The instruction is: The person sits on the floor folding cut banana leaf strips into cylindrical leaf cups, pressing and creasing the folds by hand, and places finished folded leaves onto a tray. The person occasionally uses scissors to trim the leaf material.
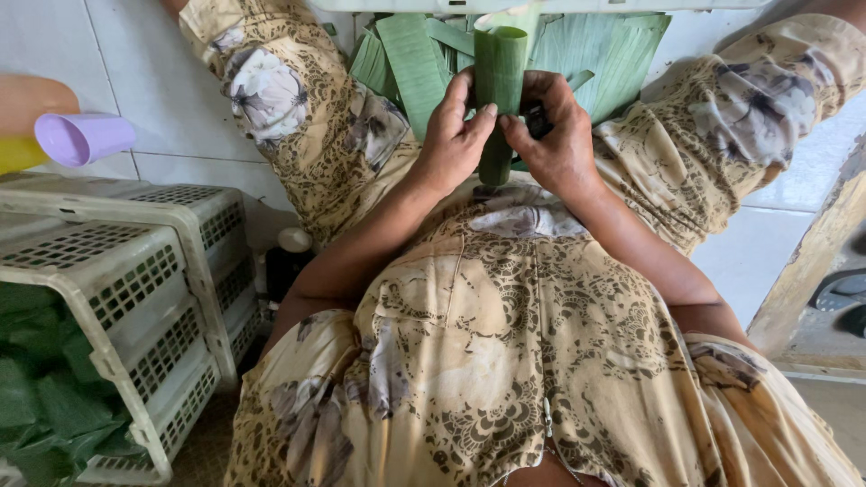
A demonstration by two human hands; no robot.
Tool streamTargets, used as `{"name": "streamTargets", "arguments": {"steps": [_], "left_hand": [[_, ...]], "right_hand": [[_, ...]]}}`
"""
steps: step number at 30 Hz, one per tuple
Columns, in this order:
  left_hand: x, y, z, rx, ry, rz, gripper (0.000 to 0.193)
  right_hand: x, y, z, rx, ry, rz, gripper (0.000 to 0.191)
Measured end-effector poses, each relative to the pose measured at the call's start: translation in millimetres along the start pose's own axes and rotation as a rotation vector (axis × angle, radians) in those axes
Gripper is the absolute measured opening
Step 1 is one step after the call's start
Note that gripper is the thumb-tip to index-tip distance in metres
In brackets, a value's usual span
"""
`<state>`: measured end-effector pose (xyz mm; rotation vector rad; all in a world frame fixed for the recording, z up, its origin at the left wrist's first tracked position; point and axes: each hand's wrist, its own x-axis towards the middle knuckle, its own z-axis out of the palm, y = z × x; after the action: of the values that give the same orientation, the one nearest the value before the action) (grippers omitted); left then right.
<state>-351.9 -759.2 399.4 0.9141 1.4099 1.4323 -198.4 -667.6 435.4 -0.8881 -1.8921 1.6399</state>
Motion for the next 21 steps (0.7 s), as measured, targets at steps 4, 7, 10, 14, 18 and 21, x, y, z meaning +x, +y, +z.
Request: {"name": "streamTargets", "arguments": {"steps": [4,7,10,14,18,21], "left_hand": [[5,11,-8,0.013,-0.009,-0.03,0.037],[9,17,-14,-0.104,-0.055,-0.061,0.037],[11,17,-15,-0.237,-0.104,-0.179,0.038],[13,8,-10,-0.241,-0.148,-0.105,0.041],[25,-11,-15,-0.114,-0.047,-0.106,0.024],[32,-26,-23,-0.194,-0.03,-0.168,0.01]], "right_hand": [[-6,1,-9,-0.174,-0.013,0.048,0.034],[-7,4,-15,-0.221,-0.021,-0.009,0.032],[0,12,-18,-0.026,-0.051,0.08,0.035],[19,24,-16,0.406,-0.084,0.22,0.026],[33,35,-5,0.58,-0.115,0.285,0.021],[37,46,2,0.577,-0.112,0.333,0.02]]}}
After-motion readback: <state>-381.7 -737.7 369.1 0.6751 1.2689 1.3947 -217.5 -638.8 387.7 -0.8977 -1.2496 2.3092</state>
